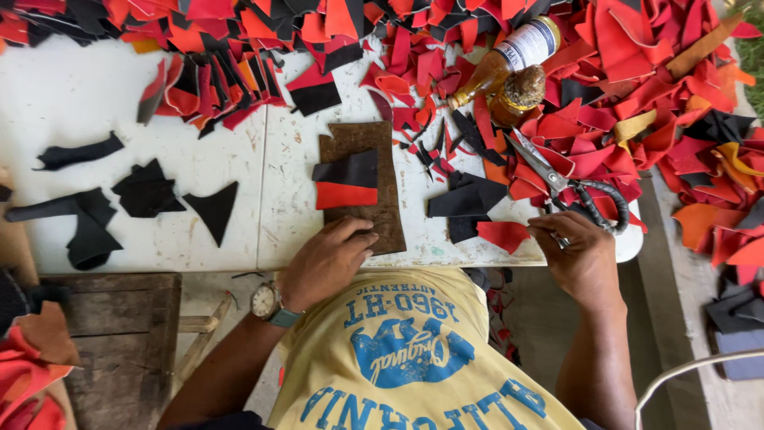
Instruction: The person uses scissors to cut red and black fabric pieces into smaller shapes on a white table. They repeatedly pick up fabric, cut it, and place the pieces into piles. The person also uses a small wooden board as a cutting surface.
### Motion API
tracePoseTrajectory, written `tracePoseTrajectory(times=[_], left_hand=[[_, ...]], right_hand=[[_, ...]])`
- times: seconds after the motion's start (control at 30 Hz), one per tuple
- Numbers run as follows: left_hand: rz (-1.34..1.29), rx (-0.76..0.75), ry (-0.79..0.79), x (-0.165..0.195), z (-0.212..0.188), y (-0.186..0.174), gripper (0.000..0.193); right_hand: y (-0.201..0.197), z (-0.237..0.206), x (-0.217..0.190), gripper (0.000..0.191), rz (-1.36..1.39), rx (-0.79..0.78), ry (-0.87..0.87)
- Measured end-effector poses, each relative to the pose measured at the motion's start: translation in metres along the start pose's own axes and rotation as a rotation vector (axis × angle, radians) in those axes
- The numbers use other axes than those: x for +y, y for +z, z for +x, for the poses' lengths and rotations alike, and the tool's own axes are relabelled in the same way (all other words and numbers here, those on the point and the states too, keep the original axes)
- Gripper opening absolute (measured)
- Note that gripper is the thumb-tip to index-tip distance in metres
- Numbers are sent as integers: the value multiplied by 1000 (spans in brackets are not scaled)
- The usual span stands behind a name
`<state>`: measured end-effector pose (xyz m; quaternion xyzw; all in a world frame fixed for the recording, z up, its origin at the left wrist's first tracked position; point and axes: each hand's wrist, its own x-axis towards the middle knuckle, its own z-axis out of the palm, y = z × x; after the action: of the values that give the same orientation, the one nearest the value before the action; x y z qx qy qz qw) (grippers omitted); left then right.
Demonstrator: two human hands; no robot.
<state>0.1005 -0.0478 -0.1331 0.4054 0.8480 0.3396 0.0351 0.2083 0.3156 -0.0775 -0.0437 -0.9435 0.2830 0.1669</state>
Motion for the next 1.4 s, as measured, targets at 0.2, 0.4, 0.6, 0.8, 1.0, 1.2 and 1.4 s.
tracePoseTrajectory(times=[0.2, 0.4, 0.6, 0.8, 1.0, 1.2, 1.4], left_hand=[[105, 243, -75, 2, -3, -4, 37], [218, 230, -168, -9, 12, 9, 57], [217, 159, -194, -13, 10, 15, 55], [247, 140, -203, -11, 11, 15, 56], [227, 138, -221, -7, 10, 11, 55], [220, 162, -190, -9, 5, 7, 53], [213, 140, -197, -12, 2, 6, 53]], right_hand=[[22, 2, -20, 10, 47, -83, -12], [43, -10, -25, 17, 208, -188, 35], [63, -24, -34, 20, 244, -314, -85], [59, -12, -46, 26, 235, -199, 131], [47, 58, -29, 54, -192, 52, -438], [58, 63, -15, 20, 129, -234, 170], [112, 84, -30, 14, 905, -201, 294]])
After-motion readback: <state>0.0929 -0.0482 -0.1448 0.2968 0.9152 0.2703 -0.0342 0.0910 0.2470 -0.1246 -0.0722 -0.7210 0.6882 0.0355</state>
